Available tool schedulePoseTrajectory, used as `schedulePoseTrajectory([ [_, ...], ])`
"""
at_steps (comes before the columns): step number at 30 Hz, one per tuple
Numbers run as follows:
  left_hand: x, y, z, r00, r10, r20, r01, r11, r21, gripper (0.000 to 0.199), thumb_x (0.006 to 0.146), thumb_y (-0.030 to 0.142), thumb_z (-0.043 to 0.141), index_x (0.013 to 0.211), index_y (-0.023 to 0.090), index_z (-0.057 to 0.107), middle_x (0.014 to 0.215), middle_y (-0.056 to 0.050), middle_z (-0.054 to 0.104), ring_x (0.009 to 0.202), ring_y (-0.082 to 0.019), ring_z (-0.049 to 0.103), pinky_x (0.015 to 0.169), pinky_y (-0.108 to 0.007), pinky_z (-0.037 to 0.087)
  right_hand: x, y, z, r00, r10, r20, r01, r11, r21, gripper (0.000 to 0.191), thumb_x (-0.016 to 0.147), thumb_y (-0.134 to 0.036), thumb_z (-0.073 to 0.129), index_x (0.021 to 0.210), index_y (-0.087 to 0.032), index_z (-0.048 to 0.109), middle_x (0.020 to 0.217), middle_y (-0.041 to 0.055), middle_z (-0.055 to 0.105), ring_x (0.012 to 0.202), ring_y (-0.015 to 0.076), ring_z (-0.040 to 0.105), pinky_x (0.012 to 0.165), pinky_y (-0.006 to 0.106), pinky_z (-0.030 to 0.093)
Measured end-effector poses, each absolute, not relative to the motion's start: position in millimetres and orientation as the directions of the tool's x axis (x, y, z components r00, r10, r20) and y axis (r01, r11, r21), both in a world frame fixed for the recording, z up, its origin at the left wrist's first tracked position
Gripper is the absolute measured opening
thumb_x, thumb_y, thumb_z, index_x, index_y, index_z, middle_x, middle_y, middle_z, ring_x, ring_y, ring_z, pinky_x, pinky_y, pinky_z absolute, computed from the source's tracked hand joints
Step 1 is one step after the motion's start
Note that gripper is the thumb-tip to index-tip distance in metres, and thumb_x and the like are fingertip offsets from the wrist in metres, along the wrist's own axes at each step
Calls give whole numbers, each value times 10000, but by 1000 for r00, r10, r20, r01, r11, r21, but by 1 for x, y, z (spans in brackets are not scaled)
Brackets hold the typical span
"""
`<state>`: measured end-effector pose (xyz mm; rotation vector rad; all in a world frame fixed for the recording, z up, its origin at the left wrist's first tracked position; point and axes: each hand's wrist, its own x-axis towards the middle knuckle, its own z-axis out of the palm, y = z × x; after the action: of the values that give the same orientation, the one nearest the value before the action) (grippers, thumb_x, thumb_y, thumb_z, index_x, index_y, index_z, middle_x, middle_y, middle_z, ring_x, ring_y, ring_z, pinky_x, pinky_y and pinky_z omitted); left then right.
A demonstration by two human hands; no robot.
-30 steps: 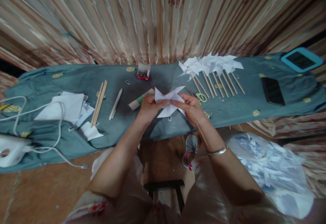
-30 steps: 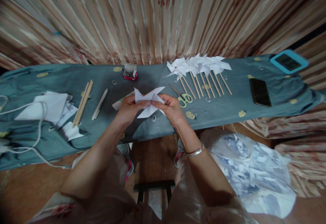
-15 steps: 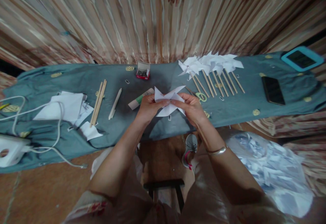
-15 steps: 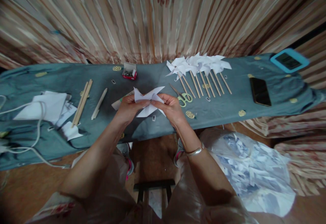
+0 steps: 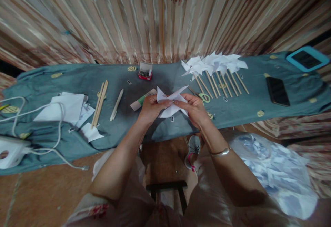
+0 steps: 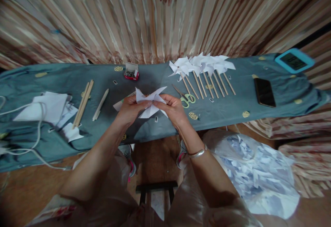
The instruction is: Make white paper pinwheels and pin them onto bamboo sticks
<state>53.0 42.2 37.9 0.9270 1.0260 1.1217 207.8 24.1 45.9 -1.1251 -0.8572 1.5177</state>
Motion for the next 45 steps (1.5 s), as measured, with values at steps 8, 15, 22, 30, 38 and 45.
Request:
schedulePoseTrajectory([
  [8, 53, 43, 36, 111, 979, -168, -259, 192, 947, 231, 524, 284, 853, 626, 144, 700, 577, 26, 623, 532, -98, 524, 536, -224, 393, 206, 25, 42, -42, 982, -186, -324, -189, -927, 335, 496, -410, 941, 681, -231, 727, 670, -44, 732, 595, 120, 604, 621, 270, 499],
  [15, 53, 43, 33, 94, 981, -172, -275, 192, 942, 228, 527, 280, 852, 625, 146, 696, 576, 29, 625, 529, -93, 528, 531, -219, 392, 206, 24, 44, -35, 983, -182, -285, -184, -941, 358, 495, -447, 934, 691, -235, 721, 672, -35, 724, 610, 132, 597, 620, 282, 488],
  [22, 54, 43, 37, 107, 977, -187, -285, 210, 935, 237, 505, 251, 854, 659, 141, 714, 594, 23, 654, 545, -102, 559, 544, -220, 412, 206, 23, 49, -34, 969, -247, -295, -246, -923, 314, 531, -456, 909, 635, -232, 717, 577, -38, 678, 520, 110, 540, 513, 249, 419],
  [30, 55, 43, 35, 129, 967, -218, -281, 246, 928, 239, 492, 260, 835, 643, 146, 690, 567, 26, 637, 516, -105, 541, 517, -222, 394, 206, 23, 43, -50, 969, -241, -293, -245, -924, 267, 549, -389, 900, 652, -221, 720, 617, -25, 715, 545, 122, 575, 540, 257, 442],
  [38, 55, 42, 38, 106, 972, -209, -319, 232, 919, 266, 467, 226, 848, 665, 153, 686, 611, 31, 650, 543, -99, 543, 562, -226, 422, 206, 24, 42, -61, 971, -230, -264, -238, -935, 300, 541, -434, 897, 660, -225, 719, 623, -26, 705, 554, 124, 559, 543, 262, 425],
  [45, 55, 42, 38, 126, 965, -230, -342, 260, 903, 263, 468, 238, 848, 655, 152, 684, 592, 29, 639, 533, -102, 542, 547, -231, 415, 207, 25, 39, -107, 970, -218, -249, -239, -939, 311, 535, -432, 912, 656, -220, 719, 653, -21, 721, 584, 130, 576, 579, 270, 452],
])
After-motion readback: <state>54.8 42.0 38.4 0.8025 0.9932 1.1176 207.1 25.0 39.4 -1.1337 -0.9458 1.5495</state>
